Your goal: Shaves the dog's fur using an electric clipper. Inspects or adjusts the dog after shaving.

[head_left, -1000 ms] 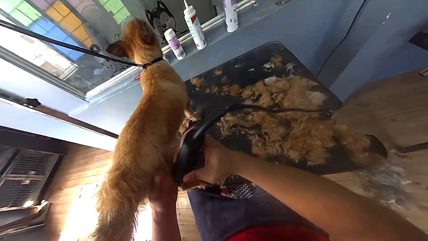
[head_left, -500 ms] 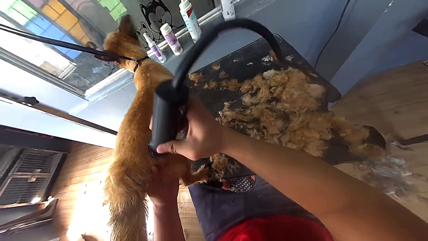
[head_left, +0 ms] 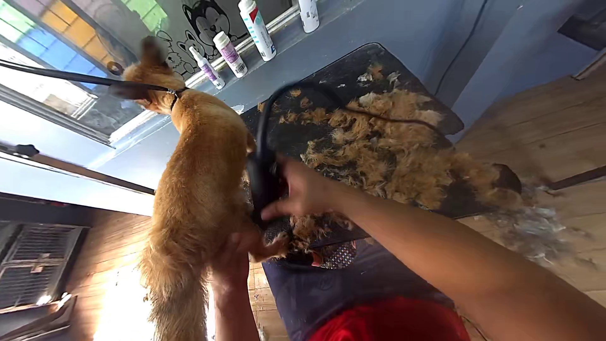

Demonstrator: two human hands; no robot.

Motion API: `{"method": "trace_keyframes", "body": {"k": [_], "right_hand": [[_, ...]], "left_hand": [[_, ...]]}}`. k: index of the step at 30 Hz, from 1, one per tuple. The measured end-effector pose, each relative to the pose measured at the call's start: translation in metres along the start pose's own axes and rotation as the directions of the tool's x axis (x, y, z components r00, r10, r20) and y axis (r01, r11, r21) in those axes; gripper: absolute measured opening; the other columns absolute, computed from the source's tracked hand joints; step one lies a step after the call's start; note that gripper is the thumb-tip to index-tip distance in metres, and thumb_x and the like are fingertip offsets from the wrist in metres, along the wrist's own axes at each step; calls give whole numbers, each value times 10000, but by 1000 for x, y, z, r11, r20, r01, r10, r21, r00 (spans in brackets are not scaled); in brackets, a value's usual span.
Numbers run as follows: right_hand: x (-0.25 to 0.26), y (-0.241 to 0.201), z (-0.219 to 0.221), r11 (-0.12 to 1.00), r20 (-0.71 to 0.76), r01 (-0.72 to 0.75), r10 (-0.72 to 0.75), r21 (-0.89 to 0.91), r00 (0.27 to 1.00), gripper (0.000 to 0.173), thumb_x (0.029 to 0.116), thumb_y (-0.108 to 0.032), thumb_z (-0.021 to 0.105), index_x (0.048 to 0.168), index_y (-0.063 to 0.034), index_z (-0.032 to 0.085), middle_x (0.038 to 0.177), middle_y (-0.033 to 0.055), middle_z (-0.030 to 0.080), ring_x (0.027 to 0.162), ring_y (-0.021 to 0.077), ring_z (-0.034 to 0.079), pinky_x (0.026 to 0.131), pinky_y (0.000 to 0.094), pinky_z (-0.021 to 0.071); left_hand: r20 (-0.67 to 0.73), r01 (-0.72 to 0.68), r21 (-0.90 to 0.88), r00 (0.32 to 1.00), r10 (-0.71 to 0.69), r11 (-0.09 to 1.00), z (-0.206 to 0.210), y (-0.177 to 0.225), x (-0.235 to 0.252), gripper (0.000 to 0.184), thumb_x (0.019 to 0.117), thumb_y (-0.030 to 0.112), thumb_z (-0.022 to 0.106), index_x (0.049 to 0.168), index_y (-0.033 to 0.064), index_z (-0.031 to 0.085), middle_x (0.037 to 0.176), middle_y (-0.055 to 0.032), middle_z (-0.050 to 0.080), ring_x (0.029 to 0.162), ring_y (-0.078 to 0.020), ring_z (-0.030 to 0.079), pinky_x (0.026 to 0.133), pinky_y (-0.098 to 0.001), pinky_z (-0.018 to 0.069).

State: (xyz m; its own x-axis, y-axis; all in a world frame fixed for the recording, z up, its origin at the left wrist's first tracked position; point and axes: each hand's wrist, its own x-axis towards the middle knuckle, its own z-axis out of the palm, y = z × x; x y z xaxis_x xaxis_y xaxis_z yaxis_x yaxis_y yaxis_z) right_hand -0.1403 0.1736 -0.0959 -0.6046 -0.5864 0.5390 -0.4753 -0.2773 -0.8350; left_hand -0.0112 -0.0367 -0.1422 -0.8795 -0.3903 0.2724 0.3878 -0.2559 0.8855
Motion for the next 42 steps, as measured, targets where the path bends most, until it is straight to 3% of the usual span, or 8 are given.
{"method": "trace_keyframes", "body": {"k": [2,4,9,19,25,31,38,42], "right_hand": [[22,16,-13,966,-290,126,-56,227,955,725,725,-10,858,1330,74,466,1096,138,715,1025,197,715,947,392,609],[46,30,-20,871,-491,236,7,430,871,692,753,58,811,1319,66,412,1067,200,703,970,299,727,837,470,641],[78,54,-22,758,-658,392,64,521,750,730,753,146,784,1333,28,358,1113,235,669,999,349,721,801,501,651],[55,82,20,603,-429,373,-55,705,901,591,738,105,729,1236,40,416,1036,234,691,975,333,711,869,490,598],[52,74,-2,678,-83,127,-98,724,992,620,679,51,756,1221,34,456,993,192,715,909,313,730,796,461,624],[63,63,-1,587,-437,421,-123,692,891,600,741,128,740,1233,31,413,1045,237,692,998,351,712,906,502,593],[32,69,18,672,-292,303,-133,676,947,652,661,123,770,1222,63,444,1003,226,703,944,346,721,863,506,608],[-2,64,38,745,-240,195,-48,638,970,655,640,125,796,1213,59,485,1008,184,711,939,283,724,837,454,623]], "left_hand": [[9,-66,75,998,66,995,5,-1,2,382,782,90,851,1133,97,699,1064,-63,738,987,-166,713,881,-394,612],[3,-117,148,993,118,982,11,-3,1,357,813,5,791,1149,57,684,1087,-88,729,1008,-188,706,903,-403,604],[-75,-130,154,987,142,980,13,-6,1,310,853,-55,658,1148,39,651,1075,-81,721,1011,-184,702,912,-399,596],[-11,-100,56,995,101,993,3,-1,-2,319,817,-27,721,1125,31,666,1057,-110,730,992,-203,716,883,-421,610],[-7,-124,33,992,124,992,3,-3,-4,324,777,-76,691,1082,33,684,1014,-109,737,956,-196,723,859,-400,614],[-6,-131,66,991,132,989,4,-5,-4,320,784,-87,673,1079,38,684,1016,-100,739,964,-182,721,859,-393,613],[24,-158,81,987,157,984,4,1,-3,288,762,-46,663,1021,74,704,971,-72,747,926,-164,726,826,-382,617],[132,-171,81,978,159,982,1,4,-5,194,882,175,748,1075,159,754,1046,-6,758,1000,-114,712,904,-349,595]]}}
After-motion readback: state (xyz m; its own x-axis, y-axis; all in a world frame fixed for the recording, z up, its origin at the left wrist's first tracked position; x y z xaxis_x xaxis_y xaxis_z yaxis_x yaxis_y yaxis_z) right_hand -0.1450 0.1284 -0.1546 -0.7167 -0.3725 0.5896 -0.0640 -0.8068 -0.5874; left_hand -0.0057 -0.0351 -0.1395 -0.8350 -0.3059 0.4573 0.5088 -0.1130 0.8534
